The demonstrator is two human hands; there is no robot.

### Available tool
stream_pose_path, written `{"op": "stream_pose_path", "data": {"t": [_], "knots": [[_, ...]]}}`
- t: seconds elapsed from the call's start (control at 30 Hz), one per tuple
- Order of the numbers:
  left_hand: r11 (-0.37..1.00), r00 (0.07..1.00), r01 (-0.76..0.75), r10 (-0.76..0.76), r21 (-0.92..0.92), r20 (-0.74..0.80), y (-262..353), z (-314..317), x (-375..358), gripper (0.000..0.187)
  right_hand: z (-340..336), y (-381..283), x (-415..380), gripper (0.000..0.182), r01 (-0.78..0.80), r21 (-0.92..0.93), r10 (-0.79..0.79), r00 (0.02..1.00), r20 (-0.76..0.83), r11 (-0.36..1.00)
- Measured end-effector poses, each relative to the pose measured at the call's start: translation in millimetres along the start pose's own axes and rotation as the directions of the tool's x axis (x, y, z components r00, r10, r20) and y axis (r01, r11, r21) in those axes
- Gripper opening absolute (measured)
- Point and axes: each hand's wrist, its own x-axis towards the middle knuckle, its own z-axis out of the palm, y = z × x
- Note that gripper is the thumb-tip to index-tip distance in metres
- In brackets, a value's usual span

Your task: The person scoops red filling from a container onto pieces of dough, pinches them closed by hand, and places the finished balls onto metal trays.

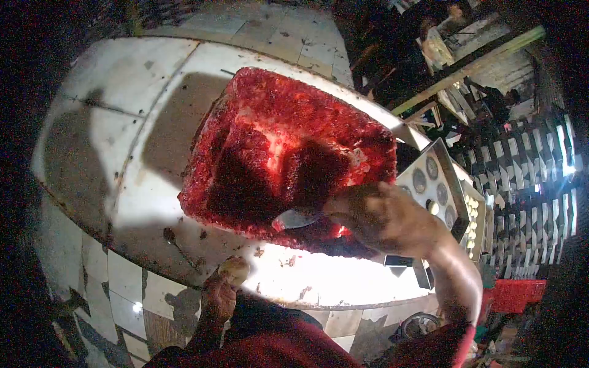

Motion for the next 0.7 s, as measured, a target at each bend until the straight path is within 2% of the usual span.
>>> {"op": "stream_pose_path", "data": {"t": [0.03,0.07,0.1,0.13,0.17,0.2,0.27,0.3,0.33,0.37,0.4,0.47,0.5,0.53,0.57,0.6,0.63,0.7], "knots": [[1.0,1.0,-0.011,0.011,0.001,0.016,5.5,3.2,-4.2,0.041,2.8,9.5,-6.2,0.019,0.277,-0.005,-0.272,0.941,-0.203,0.961],[0.997,0.992,0.074,-0.071,-0.024,0.104,18.5,11.8,-10.4,0.04,3.2,7.9,-17.3,0.019,0.28,-0.019,-0.277,0.936,-0.218,0.96],[0.986,0.97,0.16,-0.15,-0.04,0.193,28.2,19.8,-15.1,0.039,6.3,4.6,-30.5,0.019,0.141,0.106,-0.118,0.972,-0.203,0.984],[0.988,0.969,0.148,-0.137,-0.038,0.207,32.4,28.0,-17.6,0.039,8.8,0.5,-42.6,0.018,-0.001,0.228,0.04,0.985,-0.166,0.974],[0.993,0.945,0.109,-0.086,-0.056,0.317,34.7,37.1,-21.3,0.046,8.1,-13.8,-50.7,0.018,-0.098,0.316,0.145,0.981,-0.129,0.944],[0.995,0.907,0.07,-0.033,-0.073,0.42,35.8,43.0,-26.8,0.053,15.1,-13.5,-58.7,0.018,-0.084,0.312,0.134,0.981,-0.143,0.946],[0.993,0.896,0.055,-0.003,-0.104,0.445,35.9,51.0,-37.7,0.052,33.1,-3.6,-64.2,0.018,0.017,0.523,0.156,0.946,-0.285,0.852],[0.988,0.888,0.058,0.014,-0.142,0.459,36.4,53.0,-41.5,0.051,33.4,-3.4,-59.9,0.016,0.046,0.436,0.113,0.937,-0.332,0.899],[0.988,0.887,0.04,0.032,-0.148,0.46,36.3,52.7,-43.6,0.051,33.4,-1.7,-49.6,0.016,0.063,0.428,0.095,0.936,-0.338,0.901],[0.989,0.891,0.059,0.009,-0.135,0.454,34.5,50.4,-44.5,0.05,33.4,2.2,-34.4,0.015,0.034,0.063,0.0,0.88,-0.475,0.997],[0.989,0.895,0.084,-0.022,-0.12,0.446,30.9,45.2,-44.7,0.048,34.0,10.4,-17.5,0.015,-0.049,-0.298,-0.134,0.816,-0.563,0.953],[0.978,0.921,0.134,-0.064,-0.158,0.383,25.8,33.7,-45.2,0.045,35.3,49.3,33.4,0.018,-0.073,-0.312,-0.067,0.908,-0.414,0.947],[0.989,0.949,0.097,-0.059,-0.11,0.309,34.3,38.2,-56.5,0.046,50.8,103.8,78.2,0.019,0.022,-0.56,-0.208,0.94,-0.27,0.828],[0.996,0.972,0.065,-0.049,-0.06,0.23,40.5,39.8,-61.9,0.046,63.0,143.3,112.4,0.019,0.137,-0.754,-0.308,0.947,-0.09,0.642],[0.982,0.976,0.129,-0.102,-0.136,0.19,27.0,19.7,-47.9,0.045,57.1,112.4,122.0,0.018,0.008,-0.688,-0.148,0.978,-0.145,0.726],[0.982,0.977,0.128,-0.101,-0.141,0.186,28.9,12.3,-47.4,0.045,53.1,73.3,131.5,0.018,-0.13,-0.611,0.02,0.983,-0.184,0.781],[0.979,0.982,0.117,-0.09,-0.165,0.164,31.9,6.5,-48.1,0.044,57.4,64.6,141.9,0.018,-0.125,-0.612,0.018,0.984,-0.177,0.781],[0.976,0.987,0.115,-0.092,-0.184,0.132,31.7,-12.6,-51.7,0.042,69.8,54.5,153.1,0.016,-0.067,-0.813,0.009,0.997,-0.076,0.578]]}}
